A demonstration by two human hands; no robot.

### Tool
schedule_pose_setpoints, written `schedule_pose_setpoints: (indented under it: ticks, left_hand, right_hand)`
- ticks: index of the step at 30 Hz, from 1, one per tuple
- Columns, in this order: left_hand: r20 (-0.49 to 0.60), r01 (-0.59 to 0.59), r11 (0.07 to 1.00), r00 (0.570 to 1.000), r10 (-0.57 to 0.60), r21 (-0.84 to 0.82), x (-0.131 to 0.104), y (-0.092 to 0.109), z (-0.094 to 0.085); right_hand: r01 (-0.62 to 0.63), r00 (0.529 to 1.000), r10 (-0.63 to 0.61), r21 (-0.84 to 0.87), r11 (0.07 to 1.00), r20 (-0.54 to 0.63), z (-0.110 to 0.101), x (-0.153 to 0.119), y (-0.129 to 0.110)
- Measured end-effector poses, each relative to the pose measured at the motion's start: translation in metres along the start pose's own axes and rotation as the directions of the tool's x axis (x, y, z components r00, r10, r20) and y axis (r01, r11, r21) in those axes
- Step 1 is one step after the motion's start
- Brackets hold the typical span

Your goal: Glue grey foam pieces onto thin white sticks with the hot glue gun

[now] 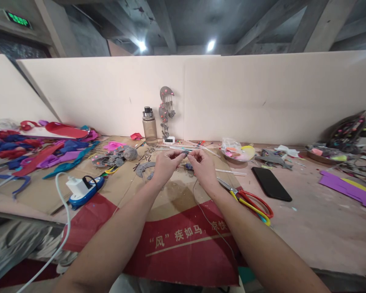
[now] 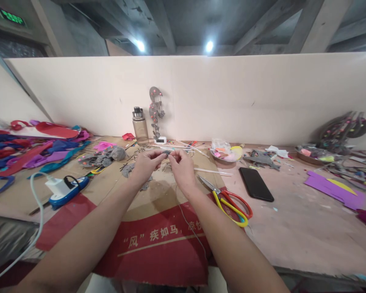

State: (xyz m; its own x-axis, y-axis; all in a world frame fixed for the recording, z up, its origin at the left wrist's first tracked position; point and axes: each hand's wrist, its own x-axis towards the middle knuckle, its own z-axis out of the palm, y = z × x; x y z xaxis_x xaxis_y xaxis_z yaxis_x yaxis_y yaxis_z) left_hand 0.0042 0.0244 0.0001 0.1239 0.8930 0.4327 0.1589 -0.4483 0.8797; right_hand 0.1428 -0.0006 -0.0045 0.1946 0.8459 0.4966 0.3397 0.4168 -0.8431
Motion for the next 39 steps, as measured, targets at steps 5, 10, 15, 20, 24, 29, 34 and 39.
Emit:
schedule_pose_setpoints:
  ticks: [5, 10, 15, 20, 24, 29, 34, 39]
  left_hand:
    - [0.013, 0.013, 1.0, 1.0, -0.013, -0.02, -0.001, 0.002, 0.0]
    - [0.021, 0.01, 0.999, 1.0, -0.009, -0.031, -0.002, 0.001, 0.001]
    - [0.026, 0.008, 0.999, 1.0, -0.007, -0.054, 0.0, -0.001, 0.003]
    - [0.046, 0.023, 0.996, 0.999, -0.019, -0.084, 0.0, -0.001, 0.003]
    - [0.096, 0.07, 0.981, 0.994, -0.053, -0.182, 0.002, -0.004, 0.002]
    - [0.308, 0.279, 0.931, 0.93, -0.201, -0.234, 0.01, -0.013, -0.002]
    - [0.329, 0.323, 0.909, 0.916, -0.231, -0.261, 0.011, -0.011, -0.005]
    - [0.252, 0.205, 0.975, 0.951, -0.178, -0.082, 0.005, 0.0, -0.003]
  right_hand:
    - [-0.005, 0.999, 0.002, -0.092, 0.996, -0.039, 0.0, 0.001, 0.001]
    - [0.0, 0.999, -0.007, -0.145, 0.989, -0.049, -0.001, 0.001, -0.001]
    - [0.017, 0.998, -0.029, -0.196, 0.98, -0.06, -0.001, -0.001, -0.001]
    - [0.084, 0.993, -0.101, -0.235, 0.968, -0.06, -0.002, -0.003, -0.005]
    - [0.043, 0.999, -0.046, -0.225, 0.973, -0.006, -0.001, -0.001, -0.003]
    - [-0.152, 0.982, 0.16, -0.081, 0.985, 0.099, -0.004, 0.004, 0.005]
    - [-0.205, 0.972, 0.211, -0.067, 0.976, 0.102, -0.008, 0.005, 0.005]
    - [-0.145, 0.978, 0.164, -0.143, 0.979, 0.129, -0.007, 0.004, 0.011]
